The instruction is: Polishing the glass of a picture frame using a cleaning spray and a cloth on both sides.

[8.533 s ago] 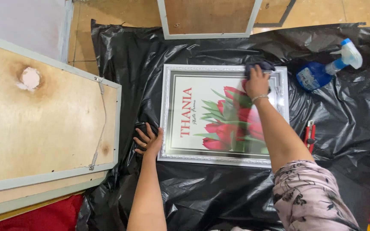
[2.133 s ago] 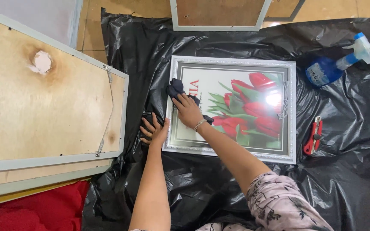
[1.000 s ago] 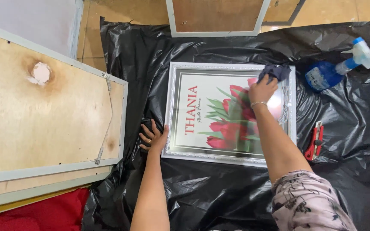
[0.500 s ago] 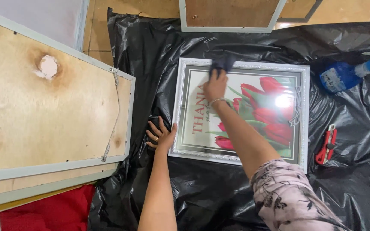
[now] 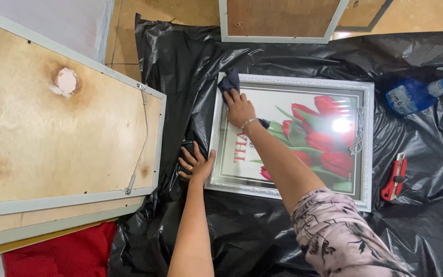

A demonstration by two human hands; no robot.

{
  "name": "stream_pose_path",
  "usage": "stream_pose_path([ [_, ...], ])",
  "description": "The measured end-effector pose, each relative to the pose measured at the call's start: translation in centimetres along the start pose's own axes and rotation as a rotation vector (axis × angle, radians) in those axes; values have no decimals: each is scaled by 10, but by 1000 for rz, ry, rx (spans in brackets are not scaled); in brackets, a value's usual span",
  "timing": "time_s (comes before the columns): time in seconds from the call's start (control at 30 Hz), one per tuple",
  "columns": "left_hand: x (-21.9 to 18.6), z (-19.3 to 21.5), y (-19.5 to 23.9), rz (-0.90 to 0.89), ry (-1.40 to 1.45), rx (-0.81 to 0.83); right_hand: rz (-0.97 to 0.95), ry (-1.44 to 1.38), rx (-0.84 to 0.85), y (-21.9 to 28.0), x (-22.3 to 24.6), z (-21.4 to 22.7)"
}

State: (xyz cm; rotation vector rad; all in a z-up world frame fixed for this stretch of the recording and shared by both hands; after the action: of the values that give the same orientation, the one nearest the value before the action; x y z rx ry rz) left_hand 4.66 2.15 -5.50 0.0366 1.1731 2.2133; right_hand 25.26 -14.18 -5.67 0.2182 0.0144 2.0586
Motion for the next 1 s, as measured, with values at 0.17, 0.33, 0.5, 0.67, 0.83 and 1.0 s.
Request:
stream_pose_path([
  [0.17,4,-6,-12,-13,-21,-31,126,-49,-90,39,21,-5],
  [0.33,4,-7,-11,4,-16,-33,220,-63,-124,89,50,-10],
  [0.5,2,-5,-7,7,-8,-60,328,-59,-92,149,83,9],
  [0.67,1,-5,-7,10,-23,-68,408,-101,-11,202,109,9],
  [0.83,3,-4,-7,-4,-15,-71,512,-86,-35,243,123,3],
  [1.0,2,-2,-4,-50,31,-70,588,2,-186,268,119,4],
])
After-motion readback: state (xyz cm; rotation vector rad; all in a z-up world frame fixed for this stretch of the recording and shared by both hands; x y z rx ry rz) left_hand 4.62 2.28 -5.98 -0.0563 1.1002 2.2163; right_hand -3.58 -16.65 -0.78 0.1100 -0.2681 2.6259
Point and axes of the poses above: each hand's wrist, its own y-axis away from the middle knuckle, its own z-axis out of the back of the hand, x = y × z, the point moved 7 cm from there along -y, towards the middle knuckle, and after that the axes turned 12 degrees about z, right-handed, at the moved point
